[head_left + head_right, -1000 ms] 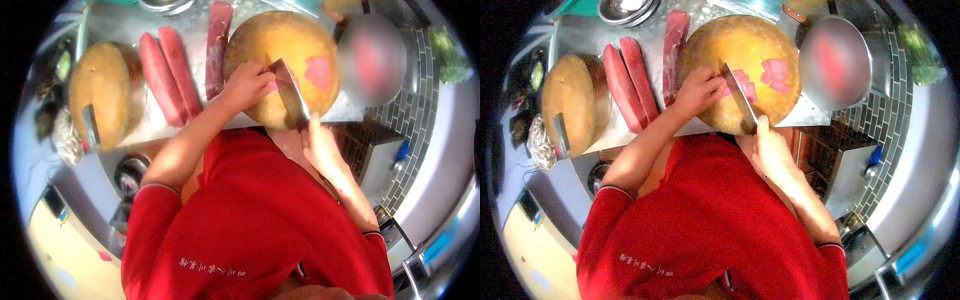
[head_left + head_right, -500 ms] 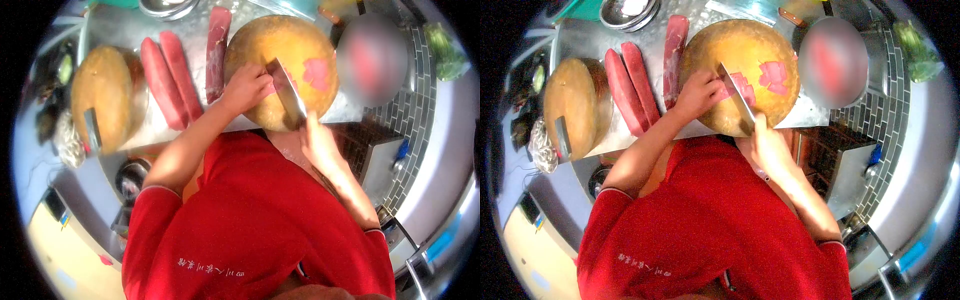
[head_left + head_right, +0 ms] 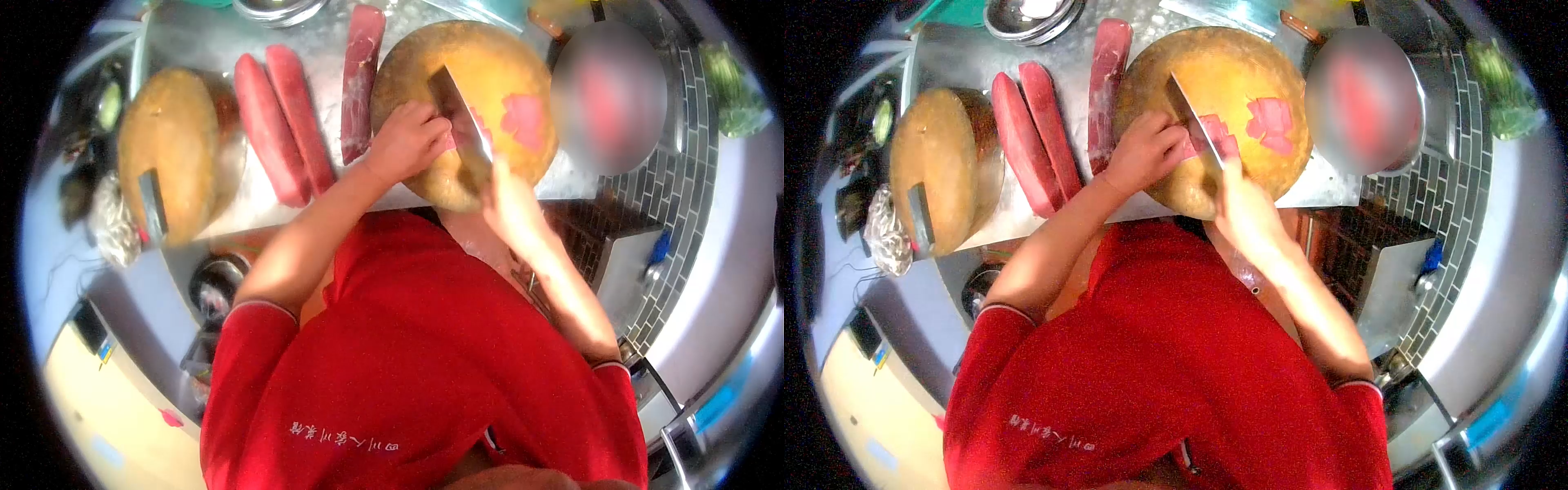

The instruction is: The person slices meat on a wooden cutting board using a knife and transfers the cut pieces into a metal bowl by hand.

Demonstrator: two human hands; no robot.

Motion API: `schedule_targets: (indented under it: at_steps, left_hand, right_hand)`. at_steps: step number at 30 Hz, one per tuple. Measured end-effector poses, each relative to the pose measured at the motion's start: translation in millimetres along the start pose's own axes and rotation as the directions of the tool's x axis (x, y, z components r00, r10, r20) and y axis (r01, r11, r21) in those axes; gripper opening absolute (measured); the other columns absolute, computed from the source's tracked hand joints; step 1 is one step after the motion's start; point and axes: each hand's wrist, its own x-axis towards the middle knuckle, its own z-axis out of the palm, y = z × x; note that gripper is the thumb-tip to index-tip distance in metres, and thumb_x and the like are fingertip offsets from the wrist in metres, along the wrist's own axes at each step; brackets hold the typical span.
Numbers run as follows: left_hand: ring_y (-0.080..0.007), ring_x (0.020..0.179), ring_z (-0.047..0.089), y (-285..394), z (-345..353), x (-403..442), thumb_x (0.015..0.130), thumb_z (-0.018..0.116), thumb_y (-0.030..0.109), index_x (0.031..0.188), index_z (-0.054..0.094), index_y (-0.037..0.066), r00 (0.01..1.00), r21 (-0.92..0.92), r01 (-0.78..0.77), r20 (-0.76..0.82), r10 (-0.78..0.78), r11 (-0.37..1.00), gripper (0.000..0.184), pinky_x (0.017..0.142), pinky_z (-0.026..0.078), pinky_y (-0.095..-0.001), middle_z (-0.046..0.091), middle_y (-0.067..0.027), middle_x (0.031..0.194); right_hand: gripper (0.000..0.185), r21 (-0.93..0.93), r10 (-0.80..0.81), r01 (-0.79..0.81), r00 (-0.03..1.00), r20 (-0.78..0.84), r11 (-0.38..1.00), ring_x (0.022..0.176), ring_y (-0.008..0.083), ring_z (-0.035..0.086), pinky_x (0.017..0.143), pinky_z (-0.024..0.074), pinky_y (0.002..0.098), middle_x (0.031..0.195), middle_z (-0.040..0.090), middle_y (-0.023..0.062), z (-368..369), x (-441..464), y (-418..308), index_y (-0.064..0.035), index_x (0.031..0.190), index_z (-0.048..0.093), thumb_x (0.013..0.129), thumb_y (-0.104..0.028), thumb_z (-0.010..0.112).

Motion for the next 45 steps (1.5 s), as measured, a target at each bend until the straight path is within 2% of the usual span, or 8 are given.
schedule_targets:
  at_steps: [9,12,17,21,28,30,39,45]
  left_hand:
    - [-0.0332,0.089,0.061,-7,4,0,0.079,0.072,0.013,0.089,0.065,0.01,1.0,-0.072,-0.009,0.013,0.01,0.997,0.012,0.08,0.05,-0.0445,0.058,-0.0105,0.09]
    - [-0.0329,0.089,0.061,-11,4,3,0.079,0.072,0.013,0.09,0.067,0.01,0.999,-0.042,0.02,0.047,-0.018,0.999,0.012,0.08,0.05,-0.0442,0.058,-0.01,0.09]
    - [-0.0328,0.091,0.062,-5,-1,0,0.079,0.072,0.013,0.094,0.069,0.01,0.997,-0.005,0.026,0.075,-0.025,1.0,0.016,0.081,0.051,-0.0436,0.059,-0.0096,0.093]
    - [-0.0326,0.092,0.061,-10,2,3,0.08,0.073,0.015,0.095,0.069,0.009,0.998,-0.016,-0.007,0.063,0.008,1.0,0.016,0.082,0.051,-0.0435,0.058,-0.0098,0.095]
    - [-0.0283,0.09,0.06,-8,3,5,0.078,0.075,0.016,0.088,0.066,0.011,0.999,-0.037,-0.016,0.036,0.017,0.999,0.014,0.08,0.049,-0.0415,0.055,-0.0068,0.089]
    - [-0.0287,0.09,0.06,-13,5,5,0.078,0.075,0.017,0.089,0.066,0.011,0.999,-0.051,-0.031,-0.014,0.03,0.998,0.016,0.08,0.049,-0.042,0.056,-0.0068,0.09]
    - [-0.0349,0.09,0.061,-9,4,4,0.075,0.074,0.01,0.088,0.064,0.007,0.999,-0.064,-0.033,-0.002,0.033,0.997,0.017,0.081,0.052,-0.0443,0.06,-0.0116,0.095]
    - [-0.0302,0.089,0.059,-12,1,8,0.077,0.073,0.013,0.089,0.065,0.009,1.0,-0.082,-0.018,0.012,0.019,0.996,0.015,0.081,0.049,-0.0421,0.056,-0.0083,0.09]
  right_hand:
    - [0.036,0.058,0.047,-0.046,0.999,-0.012,0.997,0.077,0.0551,0.063,0.066,0.0495,0.0593,0.079,0.064,0.034,29,30,14,0.0058,0.121,0.038,0.093,-0.004,0.057]
    - [0.072,0.053,0.049,-0.046,0.997,-0.057,0.998,0.076,0.0533,0.066,0.068,0.0513,0.0596,0.078,0.065,0.0334,33,25,18,0.0107,0.15,0.016,0.091,-0.002,0.054]
    - [0.03,-0.027,0.064,-0.064,0.998,-0.02,0.998,0.075,0.0535,0.066,0.069,0.0525,0.0613,0.073,0.063,0.0351,4,8,-7,0.0059,0.115,0.038,0.091,-0.002,0.055]
    - [0.03,-0.051,0.21,-0.206,0.973,0.095,0.977,0.08,0.0536,0.065,0.066,0.0493,0.0607,0.081,0.063,0.0364,-13,-27,-14,0.0042,0.116,0.04,0.093,-0.003,0.058]
    - [0.047,0.041,0.073,-0.072,0.997,-0.023,0.997,0.076,0.0476,0.067,0.064,0.0498,0.0551,0.082,0.065,0.0297,30,56,5,0.0049,0.135,0.035,0.093,-0.001,0.056]
    - [0.035,0.134,-0.104,0.129,0.978,-0.183,0.982,0.069,0.051,0.065,0.06,0.0504,0.0603,0.073,0.063,0.0307,30,56,9,0.0067,0.119,0.036,0.09,0.0,0.054]
    - [0.038,-0.032,0.126,-0.124,0.989,0.072,0.992,0.074,0.0541,0.065,0.063,0.0496,0.0596,0.075,0.062,0.0351,-13,-37,-9,0.0048,0.127,0.036,0.094,-0.002,0.055]
    - [0.048,0.046,0.042,-0.039,0.998,-0.051,0.998,0.072,0.0507,0.065,0.064,0.0505,0.0576,0.077,0.064,0.0311,24,47,0,0.0058,0.133,0.032,0.092,-0.002,0.056]
